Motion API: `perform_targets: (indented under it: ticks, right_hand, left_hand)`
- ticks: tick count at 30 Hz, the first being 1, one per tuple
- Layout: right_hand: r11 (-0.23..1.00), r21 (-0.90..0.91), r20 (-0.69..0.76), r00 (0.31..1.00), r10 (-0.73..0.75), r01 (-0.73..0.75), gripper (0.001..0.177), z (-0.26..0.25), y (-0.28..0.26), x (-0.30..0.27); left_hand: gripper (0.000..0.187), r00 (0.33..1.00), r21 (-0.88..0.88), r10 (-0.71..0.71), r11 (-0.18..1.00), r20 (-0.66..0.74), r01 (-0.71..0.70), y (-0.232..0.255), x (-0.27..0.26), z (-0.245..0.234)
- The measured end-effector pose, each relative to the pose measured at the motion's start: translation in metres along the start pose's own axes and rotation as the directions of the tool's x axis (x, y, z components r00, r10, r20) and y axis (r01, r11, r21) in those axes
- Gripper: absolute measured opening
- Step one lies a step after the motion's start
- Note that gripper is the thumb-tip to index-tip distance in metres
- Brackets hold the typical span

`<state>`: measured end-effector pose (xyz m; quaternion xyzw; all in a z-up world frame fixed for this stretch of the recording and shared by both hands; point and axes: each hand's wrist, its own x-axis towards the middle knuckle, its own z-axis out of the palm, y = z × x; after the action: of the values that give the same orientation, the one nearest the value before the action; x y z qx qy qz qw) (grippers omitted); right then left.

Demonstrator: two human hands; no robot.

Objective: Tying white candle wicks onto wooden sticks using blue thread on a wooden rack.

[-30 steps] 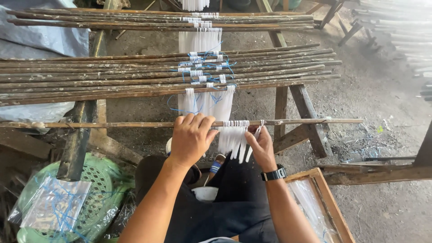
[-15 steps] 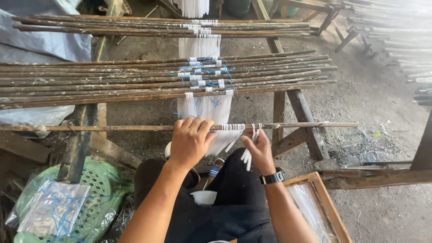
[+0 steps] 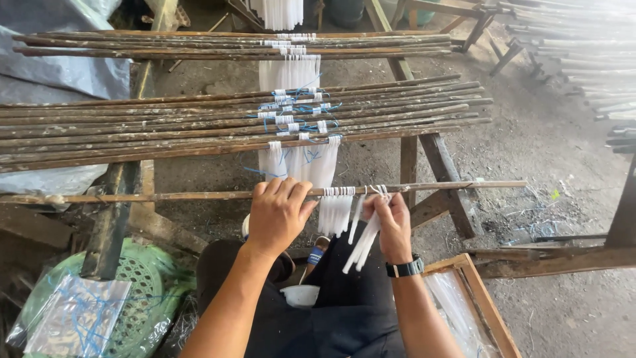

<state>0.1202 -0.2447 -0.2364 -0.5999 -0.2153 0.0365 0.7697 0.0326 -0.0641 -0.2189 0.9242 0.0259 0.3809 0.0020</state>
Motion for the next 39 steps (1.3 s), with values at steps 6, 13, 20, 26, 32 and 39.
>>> perform_targets:
  ticks: [6, 13, 20, 26, 32, 39]
  right_hand:
    - [0.946, 0.292, 0.033, 0.990, 0.140, -0.143, 0.014, -0.023, 0.035, 0.006]
    - [0.975, 0.133, 0.160, 0.975, 0.154, -0.175, 0.023, -0.015, 0.024, -0.011]
    - [0.940, 0.156, 0.264, 0.930, 0.255, -0.302, 0.039, -0.035, 0.023, -0.028]
    - [0.943, 0.184, 0.272, 0.936, 0.223, -0.278, 0.040, -0.041, 0.034, -0.032]
    - [0.978, 0.185, 0.012, 0.996, 0.092, -0.093, 0.018, -0.049, 0.049, -0.013]
    - [0.945, -0.325, -0.029, 1.000, 0.013, -0.021, 0.026, -0.053, 0.034, -0.004]
  left_hand:
    - [0.028, 1.000, 0.003, -0.001, 1.000, 0.010, 0.001, 0.001, 0.000, -0.003]
    - [0.028, 1.000, -0.006, -0.002, 1.000, 0.025, 0.002, 0.000, 0.000, -0.003]
    - [0.030, 1.000, -0.001, 0.001, 1.000, 0.013, -0.001, 0.000, 0.000, 0.001]
    - [0.028, 1.000, -0.006, -0.010, 1.000, 0.028, 0.010, 0.000, -0.001, -0.001]
    - [0.027, 0.999, -0.018, -0.007, 1.000, 0.036, 0.008, 0.001, -0.001, -0.002]
    - [0.027, 1.000, -0.009, -0.009, 1.000, 0.015, 0.009, 0.001, -0.001, -0.001]
